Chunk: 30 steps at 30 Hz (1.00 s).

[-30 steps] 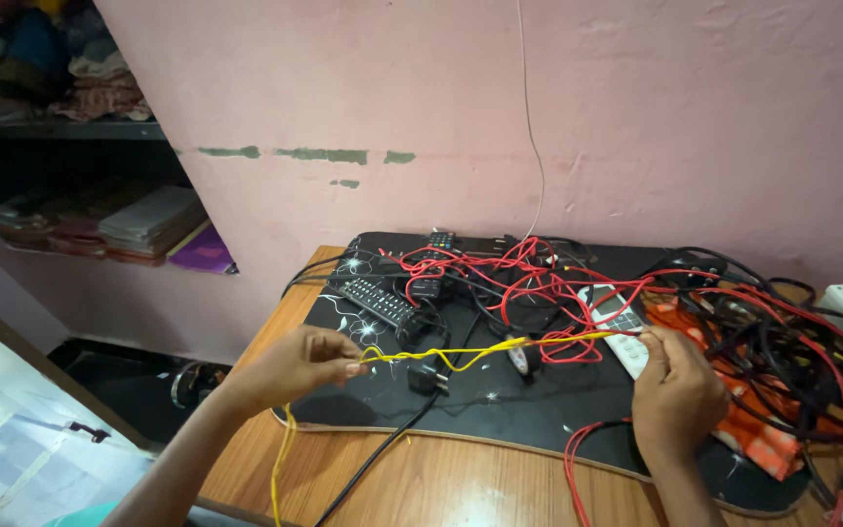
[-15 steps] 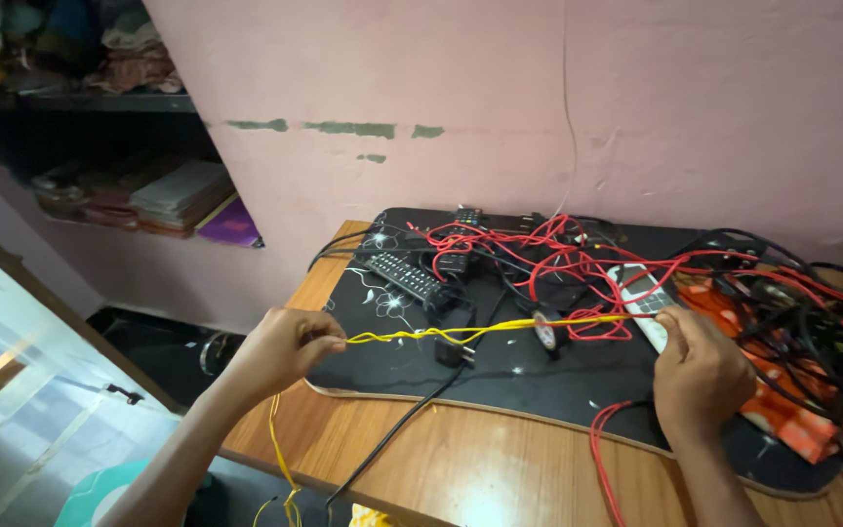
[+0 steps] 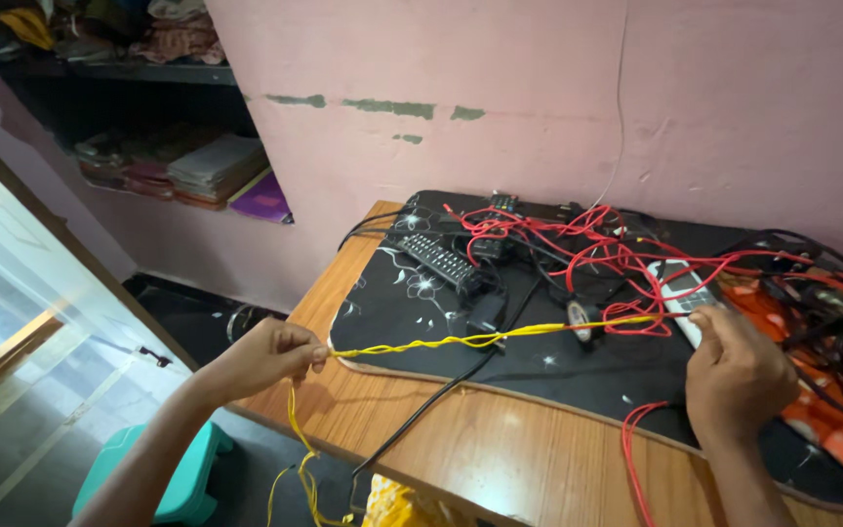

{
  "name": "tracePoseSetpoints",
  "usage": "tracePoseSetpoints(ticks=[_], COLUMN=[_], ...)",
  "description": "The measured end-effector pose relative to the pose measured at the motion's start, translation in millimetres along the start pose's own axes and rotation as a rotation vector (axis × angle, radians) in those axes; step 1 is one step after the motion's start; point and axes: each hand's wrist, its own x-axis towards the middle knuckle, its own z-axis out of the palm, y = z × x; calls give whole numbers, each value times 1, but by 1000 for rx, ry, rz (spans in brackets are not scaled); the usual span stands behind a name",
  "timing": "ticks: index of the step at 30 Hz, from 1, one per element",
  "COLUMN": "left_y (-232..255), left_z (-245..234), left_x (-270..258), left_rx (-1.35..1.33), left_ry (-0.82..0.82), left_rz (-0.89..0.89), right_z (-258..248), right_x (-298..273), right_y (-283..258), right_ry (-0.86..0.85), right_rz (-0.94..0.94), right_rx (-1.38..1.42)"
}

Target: The person repairs electrical wires by twisting a red wire and a yellow wire together and wrapping the connection with black electrical tape. The person handles the wires and tape roll directly with their hands on a wooden table.

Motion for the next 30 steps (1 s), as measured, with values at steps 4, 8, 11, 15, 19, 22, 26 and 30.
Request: tracePoseSetpoints(ticks=[4,8,11,15,19,22,26,30], left_y=[-7,6,20,26,22,24,13,-15], left_z=[0,1,-1,-8,-22,-26,-32,-33], left_x=[-4,-18,-34,-50,-58,-63,-65,-61], left_rx=[13,84,373,636,742,796,646,334], left_ry=[-24,-15,92,218,220,232,248,297], left_rz=[80,71,-36,-91,-73,-118,-140,30], right_z=[-1,1,-1,-5,-7,-6,-9,-9], right_x=[-5,-2,-2,-1,3,5,4,2], right_y=[4,3,0,-6,-10,-12,-13,-11], right_ry=[-6,-7,-1,-26,-7,-23,-38,-28], right_rz=[-22,-30,-68,-107,-138,-123,-133,-152], right_rx=[6,-25,14,5,-18,-49,-24,-32])
